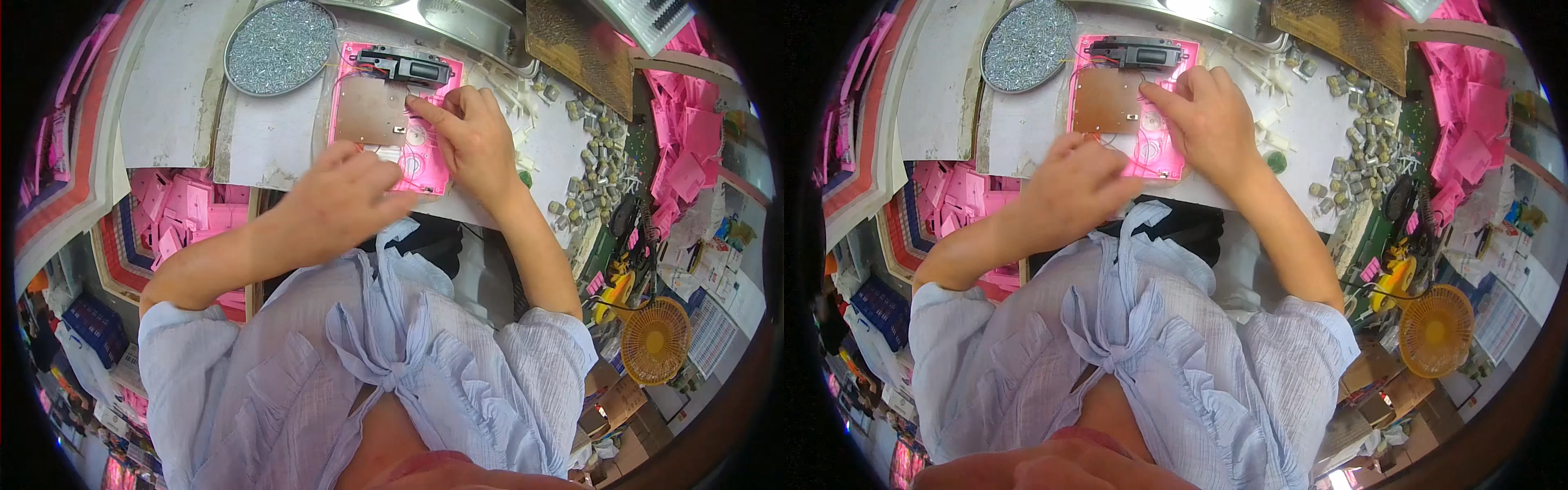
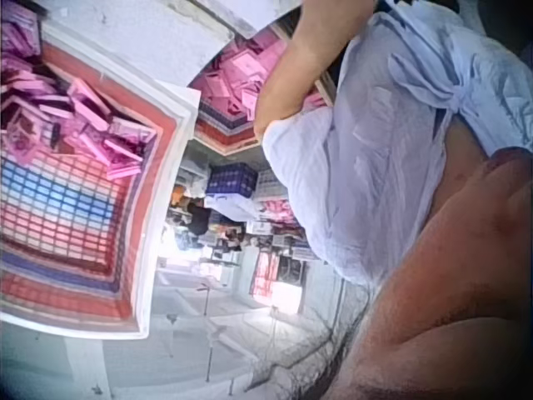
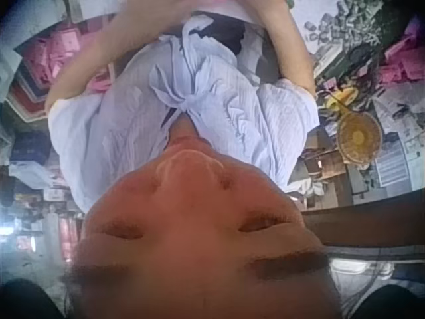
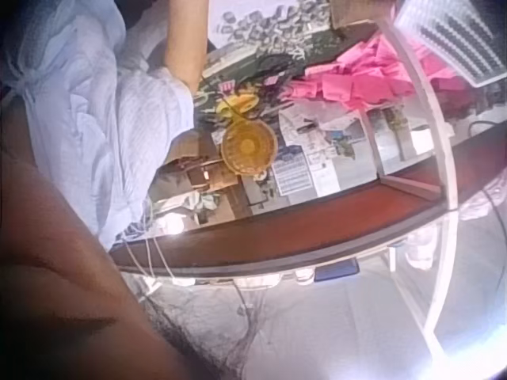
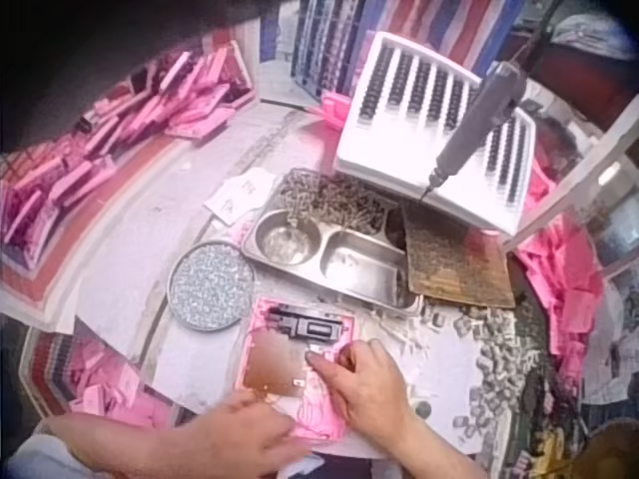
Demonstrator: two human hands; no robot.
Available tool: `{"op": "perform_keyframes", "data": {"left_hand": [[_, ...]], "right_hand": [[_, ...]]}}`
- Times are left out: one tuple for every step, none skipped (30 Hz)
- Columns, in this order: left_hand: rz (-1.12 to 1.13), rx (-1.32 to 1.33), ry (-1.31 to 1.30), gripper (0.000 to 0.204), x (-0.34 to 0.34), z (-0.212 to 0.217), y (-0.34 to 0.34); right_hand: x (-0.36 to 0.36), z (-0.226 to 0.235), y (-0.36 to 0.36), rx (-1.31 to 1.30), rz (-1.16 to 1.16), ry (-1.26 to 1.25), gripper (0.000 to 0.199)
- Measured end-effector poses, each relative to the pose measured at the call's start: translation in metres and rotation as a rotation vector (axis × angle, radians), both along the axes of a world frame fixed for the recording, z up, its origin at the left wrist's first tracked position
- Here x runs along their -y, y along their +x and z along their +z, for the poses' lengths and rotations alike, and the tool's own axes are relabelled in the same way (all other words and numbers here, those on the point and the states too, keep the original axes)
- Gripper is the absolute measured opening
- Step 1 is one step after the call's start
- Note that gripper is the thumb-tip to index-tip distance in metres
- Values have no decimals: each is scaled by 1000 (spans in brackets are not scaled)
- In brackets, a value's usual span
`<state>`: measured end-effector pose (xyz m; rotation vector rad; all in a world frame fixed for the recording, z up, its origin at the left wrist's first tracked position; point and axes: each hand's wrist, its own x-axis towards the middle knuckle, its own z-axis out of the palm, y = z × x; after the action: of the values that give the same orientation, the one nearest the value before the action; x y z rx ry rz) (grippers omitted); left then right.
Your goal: Assembling the internal components of a pink toy or electronic device, including soldering wires and using an electric screwdriver to fasten parts.
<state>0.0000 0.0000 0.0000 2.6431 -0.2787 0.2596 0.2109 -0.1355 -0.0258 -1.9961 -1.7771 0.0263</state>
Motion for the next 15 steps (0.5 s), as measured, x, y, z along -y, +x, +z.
{"op": "perform_keyframes", "data": {"left_hand": [[-33,23,-12,47,6,-5,5],[-65,46,-24,42,9,-11,7],[-102,85,-44,40,11,-19,5],[-137,123,-63,38,11,-26,2],[-170,162,-81,36,11,-29,-2],[-153,205,-100,33,8,-31,-4],[-141,246,-122,29,4,-32,-7],[-126,287,-143,26,1,-33,-11],[-103,291,-141,25,-5,-31,-16],[-79,296,-138,25,-10,-29,-24],[-54,300,-136,24,-16,-28,-31],[72,277,-128,21,-21,-29,-41],[198,254,-119,18,-25,-31,-50],[324,230,-109,15,-26,-33,-57],[389,171,-130,14,-26,-34,-63]], "right_hand": [[-1,1,1,-4,-6,-2,47],[-1,3,1,-8,-11,-3,46],[2,3,-2,-18,-2,40,44],[6,4,-5,-27,10,84,42],[10,5,-10,-36,24,129,40],[13,7,-15,-65,90,129,39],[18,10,-24,-95,151,126,38],[20,12,-33,-127,214,123,37],[21,12,-39,-121,208,92,37],[20,12,-46,-117,202,62,38],[19,12,-51,-112,198,32,38],[14,16,-55,-89,183,-10,39],[9,20,-61,-81,178,-17,38],[3,23,-67,-73,173,-23,37],[-2,25,-74,-62,164,-32,36]]}}
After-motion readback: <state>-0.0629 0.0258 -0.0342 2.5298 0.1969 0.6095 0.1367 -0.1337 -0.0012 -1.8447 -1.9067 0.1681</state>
